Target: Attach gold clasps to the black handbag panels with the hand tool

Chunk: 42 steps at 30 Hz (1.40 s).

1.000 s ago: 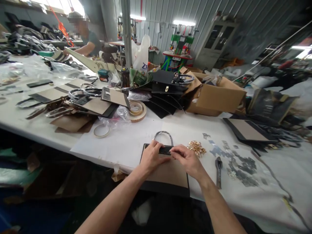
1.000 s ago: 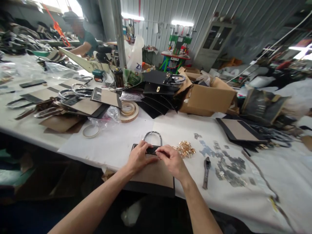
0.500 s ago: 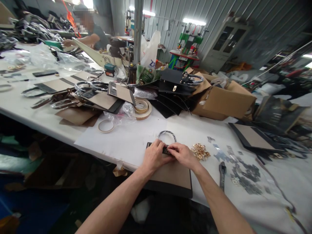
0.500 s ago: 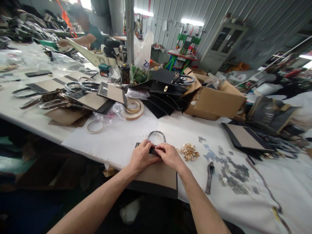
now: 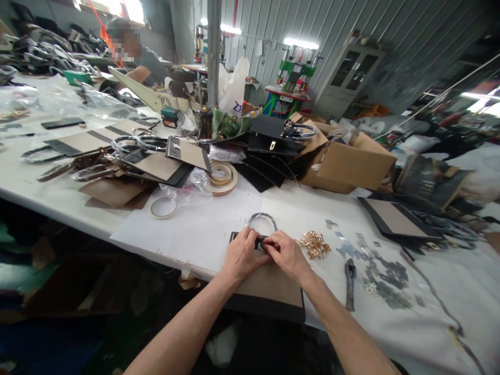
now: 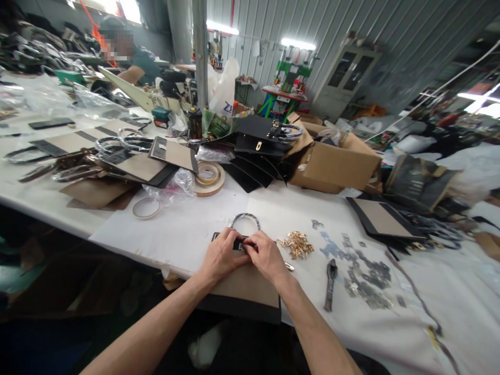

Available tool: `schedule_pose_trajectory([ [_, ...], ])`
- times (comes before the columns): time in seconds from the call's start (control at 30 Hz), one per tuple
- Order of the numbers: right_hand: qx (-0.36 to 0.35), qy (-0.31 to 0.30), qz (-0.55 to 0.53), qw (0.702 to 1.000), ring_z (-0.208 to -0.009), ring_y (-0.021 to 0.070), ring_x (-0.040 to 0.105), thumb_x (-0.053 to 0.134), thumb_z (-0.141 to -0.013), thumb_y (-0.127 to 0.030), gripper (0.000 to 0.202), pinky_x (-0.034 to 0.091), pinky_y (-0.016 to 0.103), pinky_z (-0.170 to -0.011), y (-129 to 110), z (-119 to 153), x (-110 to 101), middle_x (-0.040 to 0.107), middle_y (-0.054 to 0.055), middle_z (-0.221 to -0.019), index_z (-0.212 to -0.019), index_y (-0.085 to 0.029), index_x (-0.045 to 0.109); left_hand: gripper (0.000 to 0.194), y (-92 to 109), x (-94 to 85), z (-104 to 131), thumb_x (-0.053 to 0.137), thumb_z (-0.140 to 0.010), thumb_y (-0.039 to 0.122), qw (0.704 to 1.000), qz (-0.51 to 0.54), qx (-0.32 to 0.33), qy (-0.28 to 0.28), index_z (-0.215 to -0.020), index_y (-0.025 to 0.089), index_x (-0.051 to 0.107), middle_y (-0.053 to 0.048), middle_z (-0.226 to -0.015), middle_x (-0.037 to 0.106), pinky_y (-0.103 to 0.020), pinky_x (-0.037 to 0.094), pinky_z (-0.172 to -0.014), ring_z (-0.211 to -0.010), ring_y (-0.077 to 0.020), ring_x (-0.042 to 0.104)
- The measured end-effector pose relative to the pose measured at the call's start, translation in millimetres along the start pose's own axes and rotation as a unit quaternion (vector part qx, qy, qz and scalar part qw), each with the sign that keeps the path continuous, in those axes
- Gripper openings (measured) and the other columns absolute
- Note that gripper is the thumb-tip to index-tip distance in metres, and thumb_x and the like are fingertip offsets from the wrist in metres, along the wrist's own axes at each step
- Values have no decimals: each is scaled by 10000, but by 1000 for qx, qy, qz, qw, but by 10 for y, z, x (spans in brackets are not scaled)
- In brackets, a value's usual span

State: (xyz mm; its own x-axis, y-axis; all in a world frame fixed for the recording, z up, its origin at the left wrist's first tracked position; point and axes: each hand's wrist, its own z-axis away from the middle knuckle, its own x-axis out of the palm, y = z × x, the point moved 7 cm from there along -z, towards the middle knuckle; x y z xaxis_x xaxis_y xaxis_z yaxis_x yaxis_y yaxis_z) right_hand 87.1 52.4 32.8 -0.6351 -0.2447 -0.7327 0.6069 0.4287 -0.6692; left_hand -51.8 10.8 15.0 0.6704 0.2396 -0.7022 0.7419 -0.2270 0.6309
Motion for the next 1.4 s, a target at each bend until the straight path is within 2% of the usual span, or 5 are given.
schedule_pose_trajectory([
  [0.3, -13, 32, -36, 999, -848, 185, 662, 634, -947, -181, 143, 522, 315, -791, 53, 113, -6, 686, 21, -928, -960, -257, 754, 254, -66, -13, -2, 811, -836, 344, 995, 98, 32, -9, -1056, 261, 714, -52, -1154, 643, -331, 597, -804, -909, -199, 690],
  [0.7, 16, 225, -173, 959, -839, 170, 655, 621, -983, -314, 262, 581, 302, -750, 244, 583, -270, 681, 50, -1042, -1233, -272, 686, 210, -109, 44, -77, 673, -946, 423, 993, 98, 60, -22, -1013, 255, 778, -70, -1179, 644, -340, 632, -785, -946, -207, 713],
  [1.03, 210, 364, 60, 905, -794, 236, 654, 631, -858, -653, 560, 573, 402, -781, 1394, 1675, -1300, 685, 120, -1040, -1185, -204, 701, 131, 61, -75, -24, 722, -934, 298, 997, 27, 72, -7, -1058, 277, 757, -56, -1222, 683, -480, 531, -1060, -1180, -256, 608],
  [1.2, 265, 313, 189, 892, -771, 272, 639, 648, -734, -765, 794, 547, 468, -797, 1771, 1892, -1302, 687, 163, -1010, -1221, -139, 665, 135, 92, -40, -43, 724, -935, 309, 997, 12, 60, -41, -1062, 281, 758, -40, -1260, 690, -469, 518, -1045, -1156, -251, 626],
  [1.4, 347, 288, 52, 891, -740, 284, 703, 695, -673, -538, 503, 548, 425, -708, 2090, 1955, -1253, 751, 91, -822, -1046, -203, 731, 117, 144, 10, -71, 751, -912, 332, 997, -17, 63, -45, -1021, 301, 779, -28, -1215, 684, -451, 511, -991, -1107, -247, 602],
])
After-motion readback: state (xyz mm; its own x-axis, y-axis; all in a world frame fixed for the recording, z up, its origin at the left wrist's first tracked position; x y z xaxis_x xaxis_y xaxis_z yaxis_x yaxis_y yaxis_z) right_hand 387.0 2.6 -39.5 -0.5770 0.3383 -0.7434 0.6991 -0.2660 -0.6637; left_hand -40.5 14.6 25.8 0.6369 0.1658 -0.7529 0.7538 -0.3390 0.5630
